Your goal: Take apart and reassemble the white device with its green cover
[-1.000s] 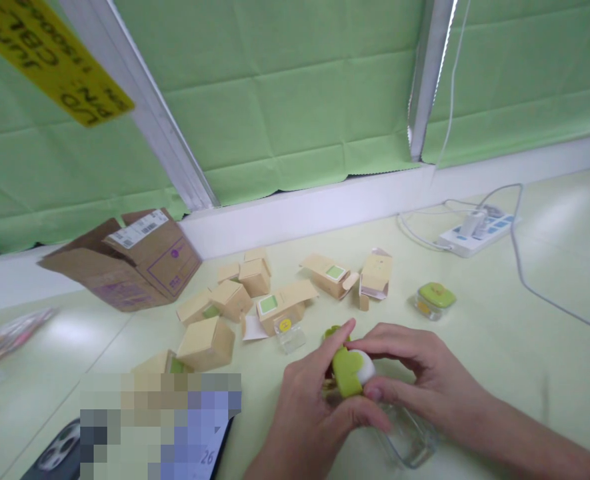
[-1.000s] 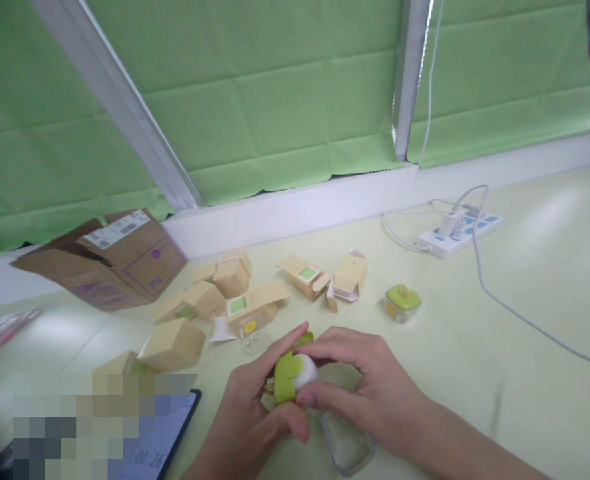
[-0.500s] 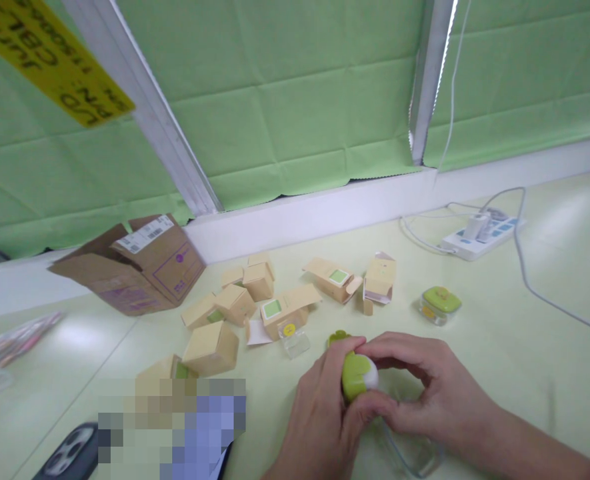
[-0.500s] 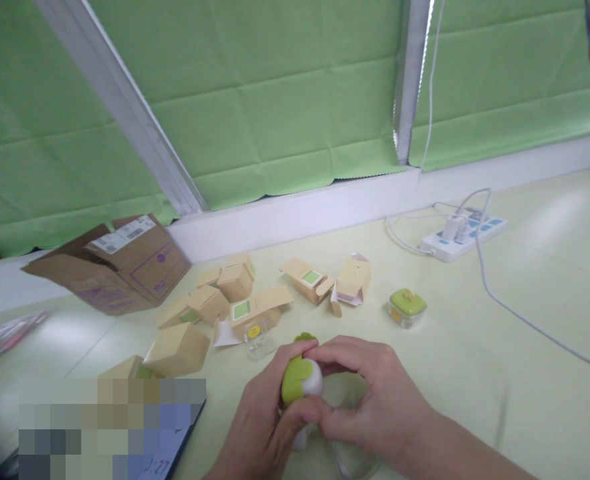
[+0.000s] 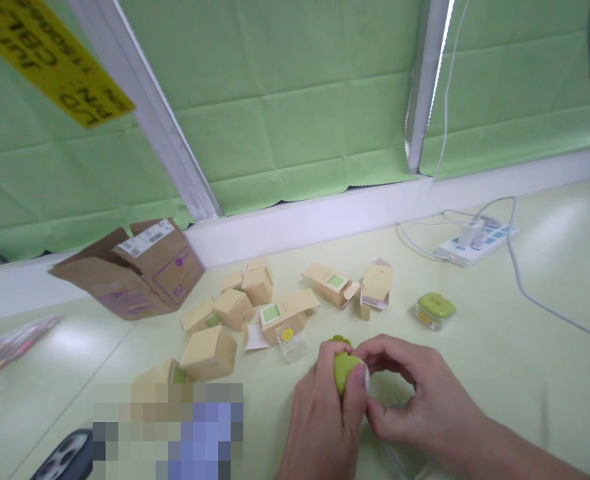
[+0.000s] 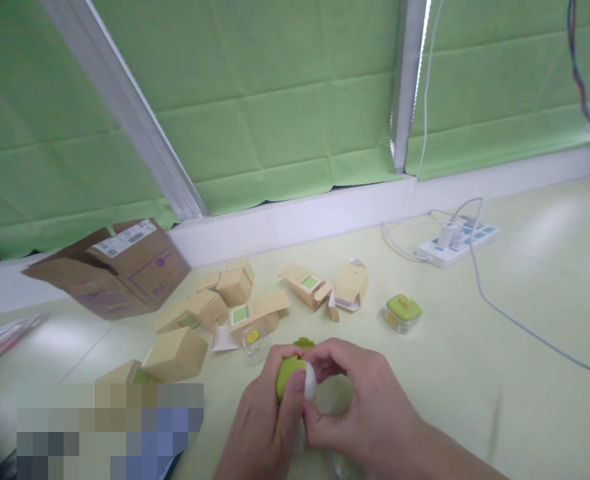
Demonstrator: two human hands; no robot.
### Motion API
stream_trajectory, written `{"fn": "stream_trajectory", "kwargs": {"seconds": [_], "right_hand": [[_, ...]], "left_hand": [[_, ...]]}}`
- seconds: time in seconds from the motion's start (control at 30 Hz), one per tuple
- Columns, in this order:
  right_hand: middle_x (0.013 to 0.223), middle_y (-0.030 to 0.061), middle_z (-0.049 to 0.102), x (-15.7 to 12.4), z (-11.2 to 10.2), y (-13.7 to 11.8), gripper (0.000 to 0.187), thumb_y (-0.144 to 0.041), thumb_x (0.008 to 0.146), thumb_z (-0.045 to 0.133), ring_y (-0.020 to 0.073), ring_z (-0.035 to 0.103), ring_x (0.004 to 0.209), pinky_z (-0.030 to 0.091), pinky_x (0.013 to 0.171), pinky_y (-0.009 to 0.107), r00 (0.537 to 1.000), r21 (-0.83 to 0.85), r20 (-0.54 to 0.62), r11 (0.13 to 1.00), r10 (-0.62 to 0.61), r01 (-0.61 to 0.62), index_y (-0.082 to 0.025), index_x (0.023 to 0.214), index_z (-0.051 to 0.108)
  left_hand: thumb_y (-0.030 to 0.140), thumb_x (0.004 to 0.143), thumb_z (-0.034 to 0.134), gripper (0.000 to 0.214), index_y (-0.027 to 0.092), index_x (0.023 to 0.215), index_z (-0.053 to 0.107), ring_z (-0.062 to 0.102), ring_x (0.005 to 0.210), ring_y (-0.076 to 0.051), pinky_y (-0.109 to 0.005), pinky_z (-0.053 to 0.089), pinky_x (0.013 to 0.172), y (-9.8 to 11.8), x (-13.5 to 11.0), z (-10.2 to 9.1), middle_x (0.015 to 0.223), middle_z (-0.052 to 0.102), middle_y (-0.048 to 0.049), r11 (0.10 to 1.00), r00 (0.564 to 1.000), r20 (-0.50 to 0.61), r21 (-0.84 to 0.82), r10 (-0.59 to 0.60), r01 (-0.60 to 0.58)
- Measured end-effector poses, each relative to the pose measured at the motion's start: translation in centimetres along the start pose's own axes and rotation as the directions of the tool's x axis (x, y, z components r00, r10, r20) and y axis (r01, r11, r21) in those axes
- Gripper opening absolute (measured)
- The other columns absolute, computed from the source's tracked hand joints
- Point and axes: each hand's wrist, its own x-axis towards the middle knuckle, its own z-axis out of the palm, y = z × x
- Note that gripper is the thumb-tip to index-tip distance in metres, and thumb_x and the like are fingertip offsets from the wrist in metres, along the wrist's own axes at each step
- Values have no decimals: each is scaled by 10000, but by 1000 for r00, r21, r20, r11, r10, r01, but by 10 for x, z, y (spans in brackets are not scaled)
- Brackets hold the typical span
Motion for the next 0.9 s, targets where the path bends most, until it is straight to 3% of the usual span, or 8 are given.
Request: {"fn": "stream_trajectory", "kwargs": {"seconds": [0.23, 0.37, 0.47, 0.57, 0.73, 0.9], "right_hand": [[795, 5, 707, 0, 1, -1, 281, -90, 610, 691, 198, 669, 739, 561, 714, 316, 1000, 21, 19, 1000, 18, -19, -205, 862, 649], [817, 8, 694, 0, -4, 1, 315, -76, 593, 699, 192, 655, 757, 557, 732, 308, 999, 86, 20, 995, 44, -45, -196, 877, 636], [840, 20, 679, 5, -13, 8, 234, -124, 681, 671, 186, 664, 779, 563, 741, 301, 993, 221, -5, 969, 119, -115, -192, 898, 616], [843, 30, 661, 14, -24, 19, 191, -240, 779, 669, 184, 652, 759, 557, 694, 300, 986, 267, -32, 952, 161, -147, -185, 947, 599], [879, 40, 677, 22, -35, 28, 177, -174, 791, 657, 215, 644, 796, 541, 732, 358, 987, -115, 61, 983, 152, -144, -191, 964, 628], [910, 57, 667, 22, -37, 24, 187, -149, 795, 649, 229, 631, 799, 501, 726, 371, 974, -393, 198, 919, 106, -20, -191, 976, 670]], "left_hand": [[442, 1019, 260, 366, 230, 914, 539, 573, 716, -211, -309, 381, 679, 4, 7, 1, 762, 588, -1, 998, 1000, 1, -55, 13, -13], [490, 1026, 274, 423, 215, 868, 553, 545, 729, -190, -290, 411, 681, 5, 8, 0, 756, 556, 4, 973, 999, -28, -229, 19, -25], [611, 986, 344, 491, 202, 886, 596, 541, 715, -185, -272, 428, 640, -3, 11, -5, 749, 575, -3, 920, 991, -103, -390, -86, 39], [643, 956, 425, 487, 198, 970, 624, 517, 656, -160, -248, 411, 577, -14, 16, -11, 729, 586, 5, 808, 979, -79, -579, -190, 110], [550, 957, 517, 397, 182, 982, 663, 500, 641, -136, -228, 415, 537, -16, 21, -14, 714, 570, 11, 569, 992, 16, -818, -124, 84], [462, 909, 634, 412, 145, 1172, 655, 529, 634, -130, -239, 452, 532, -9, 21, -17, 763, 589, -2, 484, 994, 76, -869, -85, 107]]}}
